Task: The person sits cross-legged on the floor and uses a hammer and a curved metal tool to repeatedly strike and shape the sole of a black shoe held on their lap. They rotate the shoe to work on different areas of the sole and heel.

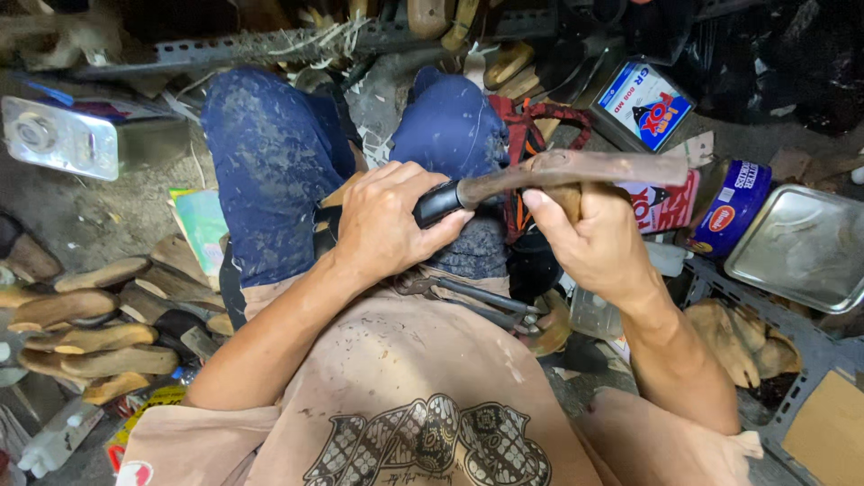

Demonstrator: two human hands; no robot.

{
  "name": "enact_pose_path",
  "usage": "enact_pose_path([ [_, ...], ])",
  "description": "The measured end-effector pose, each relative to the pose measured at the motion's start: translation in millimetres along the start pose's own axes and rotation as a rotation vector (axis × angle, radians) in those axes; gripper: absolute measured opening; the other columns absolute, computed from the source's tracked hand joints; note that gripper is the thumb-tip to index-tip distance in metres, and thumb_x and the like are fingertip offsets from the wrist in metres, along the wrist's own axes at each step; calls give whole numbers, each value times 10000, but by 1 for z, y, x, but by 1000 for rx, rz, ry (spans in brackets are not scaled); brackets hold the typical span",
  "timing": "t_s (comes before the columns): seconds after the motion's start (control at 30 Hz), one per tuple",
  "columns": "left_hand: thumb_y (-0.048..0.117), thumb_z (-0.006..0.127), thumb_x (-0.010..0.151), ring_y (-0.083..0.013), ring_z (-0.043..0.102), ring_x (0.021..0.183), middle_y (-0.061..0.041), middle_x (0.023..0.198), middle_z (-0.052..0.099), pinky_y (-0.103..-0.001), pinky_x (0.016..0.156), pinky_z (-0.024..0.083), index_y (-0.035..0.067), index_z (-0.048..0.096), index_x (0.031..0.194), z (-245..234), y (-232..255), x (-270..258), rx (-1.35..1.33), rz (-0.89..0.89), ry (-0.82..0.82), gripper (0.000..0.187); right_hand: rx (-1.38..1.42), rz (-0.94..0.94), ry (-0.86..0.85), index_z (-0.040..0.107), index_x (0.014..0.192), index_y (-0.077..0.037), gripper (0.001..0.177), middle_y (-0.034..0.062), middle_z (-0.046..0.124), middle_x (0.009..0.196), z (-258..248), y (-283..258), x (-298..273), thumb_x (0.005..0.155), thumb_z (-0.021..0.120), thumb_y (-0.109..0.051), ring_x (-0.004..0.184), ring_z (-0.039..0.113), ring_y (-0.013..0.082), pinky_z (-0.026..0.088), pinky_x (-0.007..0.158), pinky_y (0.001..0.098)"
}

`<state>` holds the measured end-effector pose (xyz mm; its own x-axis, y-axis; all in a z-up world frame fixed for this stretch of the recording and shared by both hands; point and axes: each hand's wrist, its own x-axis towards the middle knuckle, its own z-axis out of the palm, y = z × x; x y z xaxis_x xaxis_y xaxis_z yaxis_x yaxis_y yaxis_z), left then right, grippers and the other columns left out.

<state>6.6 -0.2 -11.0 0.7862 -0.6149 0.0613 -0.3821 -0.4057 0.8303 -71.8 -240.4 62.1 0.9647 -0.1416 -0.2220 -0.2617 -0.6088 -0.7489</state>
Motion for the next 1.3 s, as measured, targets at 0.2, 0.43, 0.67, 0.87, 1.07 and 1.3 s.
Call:
enact_pose_path([
  [0.2,446,768,864,-240,688,787,-26,829,703,-359,713,525,147,752,991,-1,0,-1,-12,-14,-17,324,331,298,31,483,551,-188,515,-90,426,428,12,-14,-3,1061,554,-205,416,403,36,370,428,200],
  [0.43,450,748,844,-297,735,982,-34,1018,768,-429,914,560,166,755,1123,-33,29,-22,-351,26,35,398,267,253,65,514,605,-143,483,-3,468,425,16,20,-11,1087,546,-138,397,486,102,417,469,235],
  [0.67,454,764,858,-325,708,1112,-76,1118,747,-500,1076,474,124,723,1181,-18,34,-55,-491,69,127,464,-197,-16,39,518,638,-74,431,111,536,497,-6,-22,-31,1037,679,-103,510,562,273,419,511,313],
  [0.87,331,748,884,-320,707,1042,-106,1090,733,-477,1019,495,79,699,1147,-31,32,-52,-473,162,148,368,-381,-212,3,661,926,-5,182,162,630,874,-36,-76,-67,999,656,-171,741,642,301,476,653,385],
  [1.07,265,721,871,-297,687,1042,-114,1132,717,-440,996,489,54,663,1163,-31,22,-54,-439,197,103,365,-584,-444,-108,633,874,-67,144,91,650,831,-23,-135,-62,965,615,-177,649,596,265,463,595,412],
  [1.3,371,675,943,-287,686,990,-115,1064,715,-403,953,499,34,667,1131,-44,19,-56,-475,164,165,385,-521,-476,10,709,1045,71,197,207,711,963,-5,-141,-53,997,642,-108,742,698,323,536,625,415],
])
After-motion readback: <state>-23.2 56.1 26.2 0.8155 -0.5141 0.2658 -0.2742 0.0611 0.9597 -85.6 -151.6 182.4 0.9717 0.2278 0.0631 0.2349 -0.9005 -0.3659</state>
